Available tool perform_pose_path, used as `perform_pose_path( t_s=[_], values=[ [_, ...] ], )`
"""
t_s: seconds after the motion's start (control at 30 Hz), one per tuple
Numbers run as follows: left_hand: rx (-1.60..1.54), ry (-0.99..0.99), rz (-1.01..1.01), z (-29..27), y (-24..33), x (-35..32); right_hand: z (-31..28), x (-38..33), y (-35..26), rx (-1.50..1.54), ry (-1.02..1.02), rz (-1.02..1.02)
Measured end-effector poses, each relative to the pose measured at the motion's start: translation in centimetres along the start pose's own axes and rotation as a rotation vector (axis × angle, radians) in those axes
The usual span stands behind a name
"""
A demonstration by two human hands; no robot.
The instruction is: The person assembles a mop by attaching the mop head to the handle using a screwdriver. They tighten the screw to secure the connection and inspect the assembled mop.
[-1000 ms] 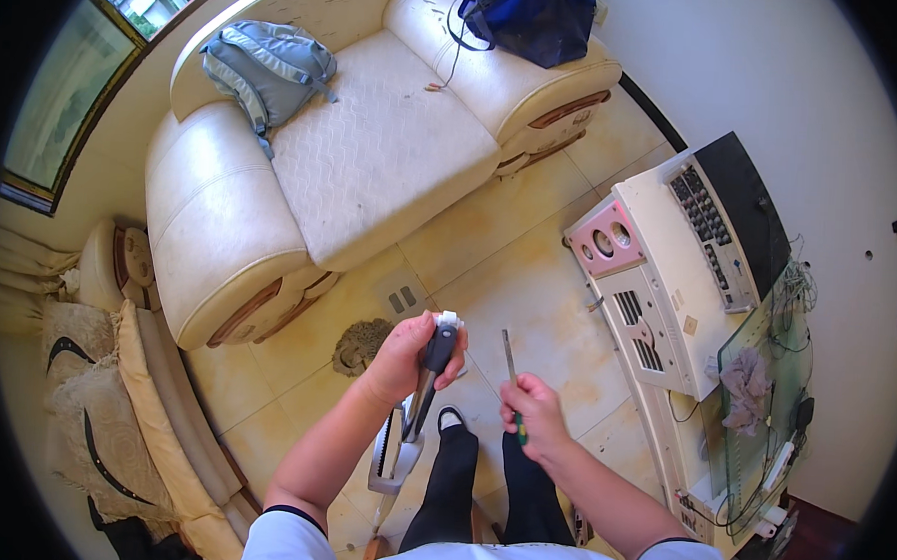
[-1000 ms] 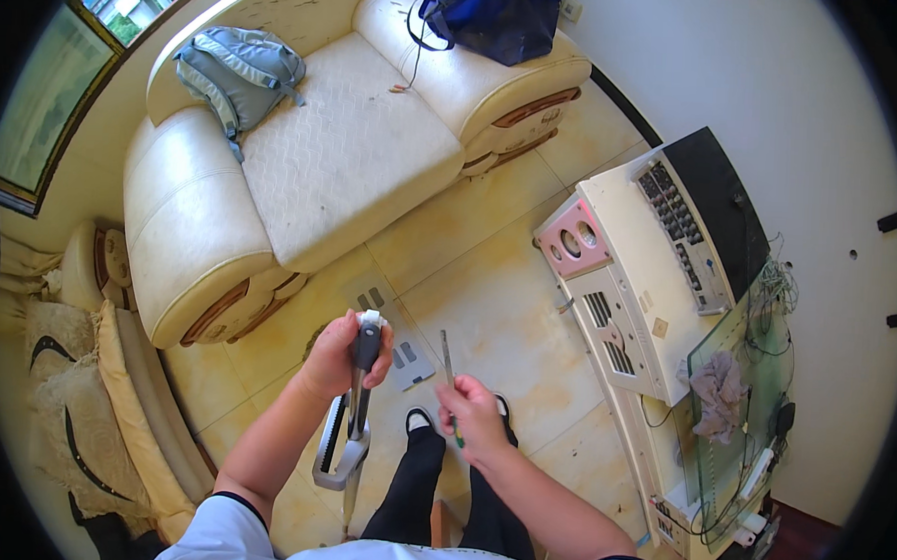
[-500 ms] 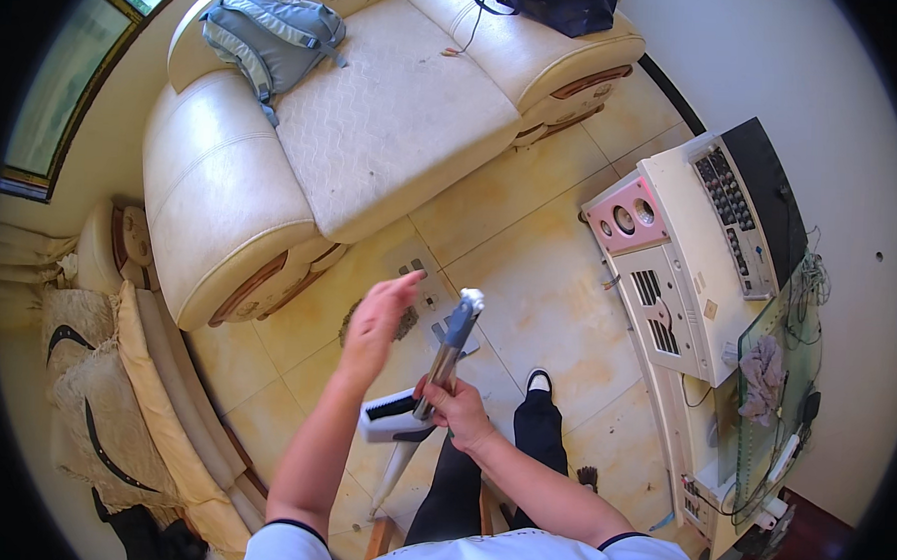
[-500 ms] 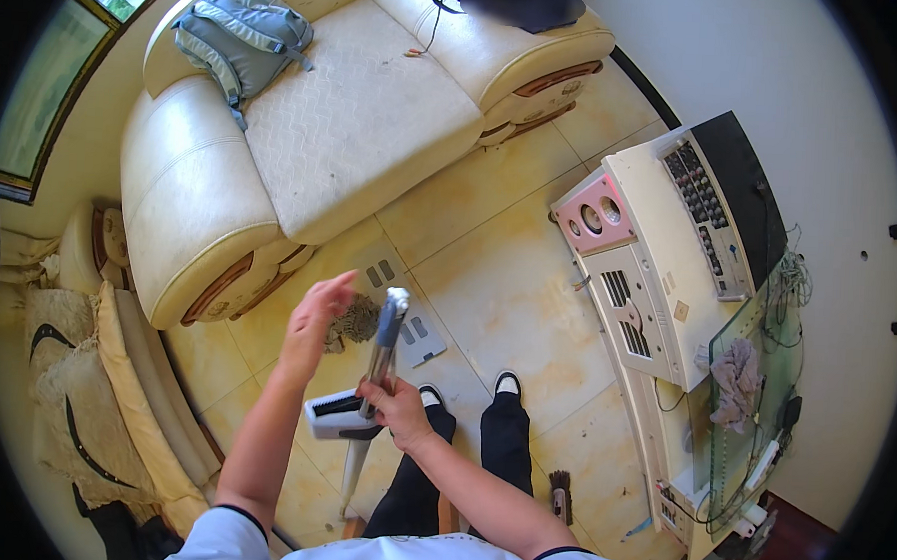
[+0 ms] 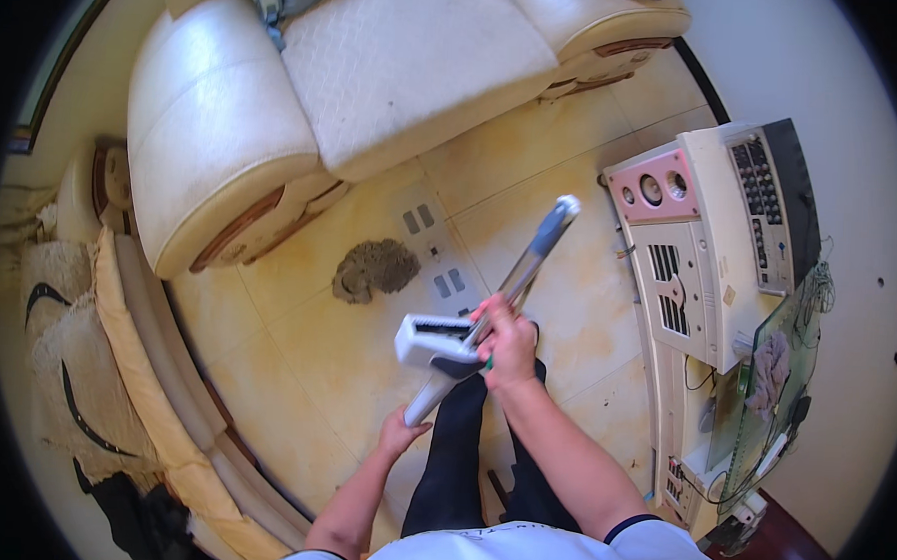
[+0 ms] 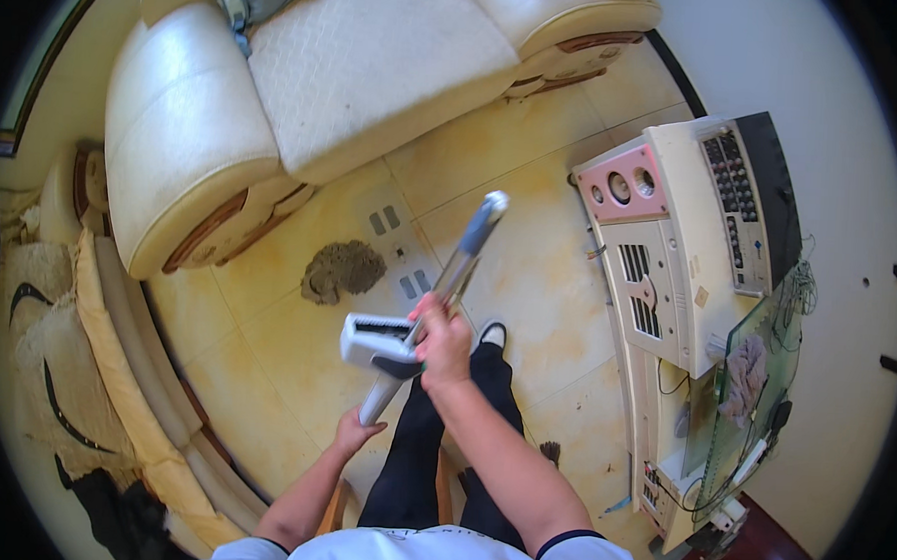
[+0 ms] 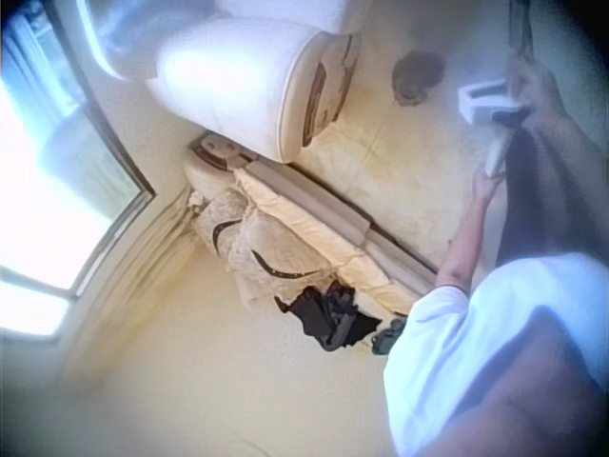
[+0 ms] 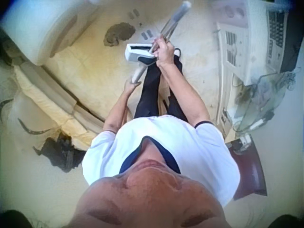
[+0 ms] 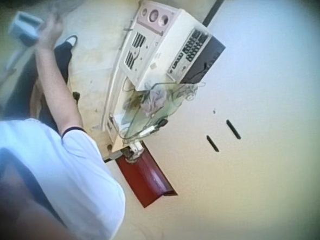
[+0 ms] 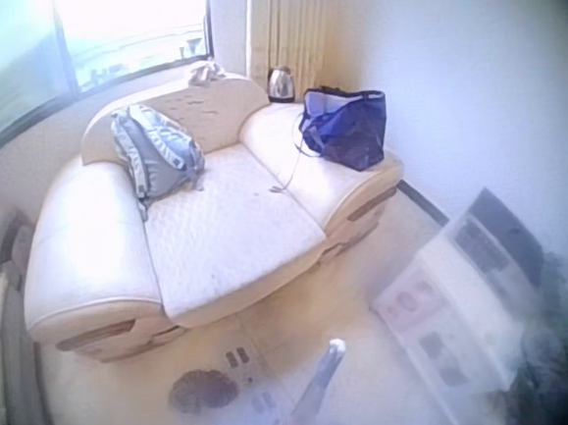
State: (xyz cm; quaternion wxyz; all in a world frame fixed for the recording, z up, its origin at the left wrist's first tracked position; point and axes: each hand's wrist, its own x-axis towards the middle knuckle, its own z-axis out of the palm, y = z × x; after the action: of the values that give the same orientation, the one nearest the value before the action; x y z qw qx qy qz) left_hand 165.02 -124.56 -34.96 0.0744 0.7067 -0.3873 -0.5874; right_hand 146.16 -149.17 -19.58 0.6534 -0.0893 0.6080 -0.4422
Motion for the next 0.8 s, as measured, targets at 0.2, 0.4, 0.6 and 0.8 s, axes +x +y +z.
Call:
perform_pose_path(
  t_s=[0.2, 0.4, 0.6, 0.8],
  values=[
    [0.261, 0.063, -0.018, -4.1, 5.0, -2.4, -4.1, 6.8, 1.3, 0.055, 0.168, 0.174],
    [0.339, -0.009, -0.232, -7.4, 6.6, -7.7, -6.7, 11.1, 8.9, 0.177, -0.023, 0.517],
    [-0.103, -0.093, -0.596, -7.1, 8.9, -10.5, -6.2, 15.4, 17.0, 0.056, -0.248, 0.862],
    [-0.406, -0.097, -0.746, -7.2, 10.6, -6.6, -3.5, 21.8, 21.4, -0.183, -0.201, 0.987]
  ],
)
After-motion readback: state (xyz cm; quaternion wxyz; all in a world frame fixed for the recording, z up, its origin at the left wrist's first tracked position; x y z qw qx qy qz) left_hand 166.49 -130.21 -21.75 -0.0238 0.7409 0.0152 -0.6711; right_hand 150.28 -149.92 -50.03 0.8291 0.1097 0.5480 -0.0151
